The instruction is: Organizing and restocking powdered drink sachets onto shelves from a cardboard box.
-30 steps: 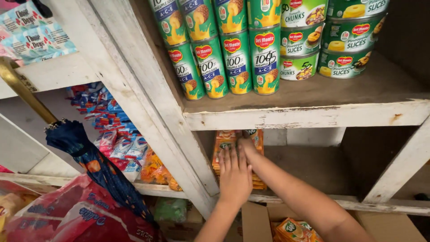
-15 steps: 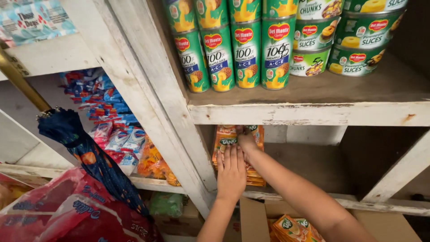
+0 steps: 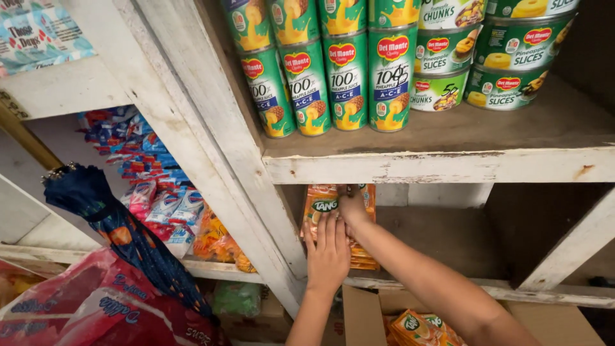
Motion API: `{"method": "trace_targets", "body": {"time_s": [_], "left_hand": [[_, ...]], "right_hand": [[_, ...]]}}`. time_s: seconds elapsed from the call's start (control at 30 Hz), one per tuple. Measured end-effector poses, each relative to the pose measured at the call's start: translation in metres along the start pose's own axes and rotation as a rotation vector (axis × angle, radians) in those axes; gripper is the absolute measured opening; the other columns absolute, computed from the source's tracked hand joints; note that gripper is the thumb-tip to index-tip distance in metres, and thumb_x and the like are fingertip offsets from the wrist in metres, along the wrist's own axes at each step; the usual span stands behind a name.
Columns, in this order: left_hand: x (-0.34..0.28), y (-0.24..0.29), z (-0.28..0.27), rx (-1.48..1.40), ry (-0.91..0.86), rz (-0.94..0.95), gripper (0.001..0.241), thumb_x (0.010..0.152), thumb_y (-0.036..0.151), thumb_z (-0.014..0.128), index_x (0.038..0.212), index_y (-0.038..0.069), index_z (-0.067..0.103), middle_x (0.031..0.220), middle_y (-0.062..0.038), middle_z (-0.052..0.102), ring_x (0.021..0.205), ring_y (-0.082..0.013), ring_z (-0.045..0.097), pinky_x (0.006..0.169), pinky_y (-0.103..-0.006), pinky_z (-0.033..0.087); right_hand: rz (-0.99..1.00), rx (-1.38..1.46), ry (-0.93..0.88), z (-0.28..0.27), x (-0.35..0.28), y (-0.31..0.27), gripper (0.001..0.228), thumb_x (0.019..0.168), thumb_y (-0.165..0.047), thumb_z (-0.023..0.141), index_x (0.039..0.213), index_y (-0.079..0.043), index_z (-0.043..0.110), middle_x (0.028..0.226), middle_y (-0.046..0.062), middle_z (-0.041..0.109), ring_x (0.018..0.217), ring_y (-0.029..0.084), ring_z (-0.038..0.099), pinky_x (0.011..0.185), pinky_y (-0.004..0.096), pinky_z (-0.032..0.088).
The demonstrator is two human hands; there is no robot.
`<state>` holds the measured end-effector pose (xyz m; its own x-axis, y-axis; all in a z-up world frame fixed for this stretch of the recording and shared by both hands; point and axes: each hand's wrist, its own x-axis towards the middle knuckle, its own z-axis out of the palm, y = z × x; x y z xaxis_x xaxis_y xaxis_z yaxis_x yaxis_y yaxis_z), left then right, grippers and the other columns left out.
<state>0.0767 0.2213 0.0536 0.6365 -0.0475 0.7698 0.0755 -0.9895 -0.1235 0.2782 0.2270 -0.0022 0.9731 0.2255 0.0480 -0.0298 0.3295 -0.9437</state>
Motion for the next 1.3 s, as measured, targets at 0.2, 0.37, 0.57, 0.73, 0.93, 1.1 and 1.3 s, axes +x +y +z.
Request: {"method": "trace_targets", "body": {"time_s": [0.2, 0.37, 0.57, 0.73, 0.93, 1.1, 1.3], "left_hand": [[0.001, -0.003, 0.002, -0.076, 0.012, 0.021, 0.049, 0.093, 0.019, 0.057, 0.136, -0.003, 0.053, 0.146, -0.021, 0.05, 0.141, -0.0365, 0.043, 0.122, -0.0607, 0.022], [0.0, -0.008, 0.008, -0.043, 0.026, 0.05, 0.045, 0.094, 0.019, 0.056, 0.133, -0.003, 0.055, 0.145, -0.02, 0.052, 0.141, -0.0366, 0.045, 0.124, -0.0581, 0.024], [0.004, -0.008, 0.005, 0.012, 0.0, 0.024, 0.043, 0.093, 0.021, 0.055, 0.13, -0.001, 0.057, 0.14, -0.017, 0.054, 0.137, -0.0341, 0.047, 0.123, -0.0593, 0.024], [0.005, -0.017, 0.004, -0.2, 0.096, -0.1, 0.048, 0.089, 0.013, 0.056, 0.133, -0.006, 0.053, 0.14, -0.023, 0.054, 0.138, -0.0439, 0.044, 0.123, -0.0598, 0.026], [0.001, -0.006, 0.001, -0.066, 0.091, -0.114, 0.047, 0.092, 0.011, 0.056, 0.134, -0.008, 0.049, 0.141, -0.025, 0.052, 0.137, -0.0441, 0.046, 0.121, -0.0553, 0.031], [-0.003, -0.006, -0.002, 0.001, 0.053, -0.103, 0.048, 0.093, 0.013, 0.057, 0.136, -0.008, 0.049, 0.141, -0.025, 0.052, 0.136, -0.0417, 0.046, 0.119, -0.0539, 0.031], [-0.003, -0.005, -0.004, 0.088, -0.017, -0.091, 0.049, 0.091, 0.012, 0.059, 0.136, -0.003, 0.051, 0.14, -0.023, 0.052, 0.134, -0.0408, 0.048, 0.117, -0.0523, 0.034]], "right_hand": [[-0.059, 0.055, 0.072, -0.002, -0.01, -0.01, 0.032, 0.106, -0.02, 0.051, 0.132, -0.001, 0.056, 0.116, 0.013, 0.071, 0.098, 0.019, 0.063, 0.085, 0.032, 0.052], [-0.133, 0.148, 0.075, 0.002, -0.013, -0.009, 0.032, 0.105, -0.015, 0.052, 0.134, -0.001, 0.053, 0.124, 0.014, 0.067, 0.104, 0.02, 0.061, 0.09, 0.032, 0.051], [-0.081, 0.013, 0.062, 0.008, -0.011, -0.013, 0.035, 0.108, -0.017, 0.054, 0.139, -0.003, 0.048, 0.129, 0.013, 0.065, 0.11, 0.021, 0.059, 0.094, 0.031, 0.048], [-0.01, 0.156, 0.02, 0.012, 0.004, 0.013, 0.058, 0.089, 0.006, 0.052, 0.144, -0.008, 0.041, 0.129, 0.01, 0.06, 0.113, 0.021, 0.057, 0.095, 0.03, 0.045], [-0.095, -0.122, -0.035, 0.015, 0.015, 0.011, 0.035, 0.103, -0.012, 0.056, 0.135, 0.0, 0.05, 0.125, 0.012, 0.066, 0.113, 0.021, 0.06, 0.098, 0.032, 0.048], [-0.192, -0.608, -0.075, 0.011, 0.018, -0.007, 0.028, 0.099, -0.021, 0.06, 0.121, -0.003, 0.065, 0.117, 0.018, 0.073, 0.108, 0.031, 0.068, 0.095, 0.04, 0.051], [-0.58, -1.057, -0.128, 0.013, 0.004, -0.026, 0.026, 0.093, -0.024, 0.06, 0.107, -0.007, 0.075, 0.107, 0.02, 0.074, 0.108, 0.04, 0.066, 0.098, 0.051, 0.047]]}}
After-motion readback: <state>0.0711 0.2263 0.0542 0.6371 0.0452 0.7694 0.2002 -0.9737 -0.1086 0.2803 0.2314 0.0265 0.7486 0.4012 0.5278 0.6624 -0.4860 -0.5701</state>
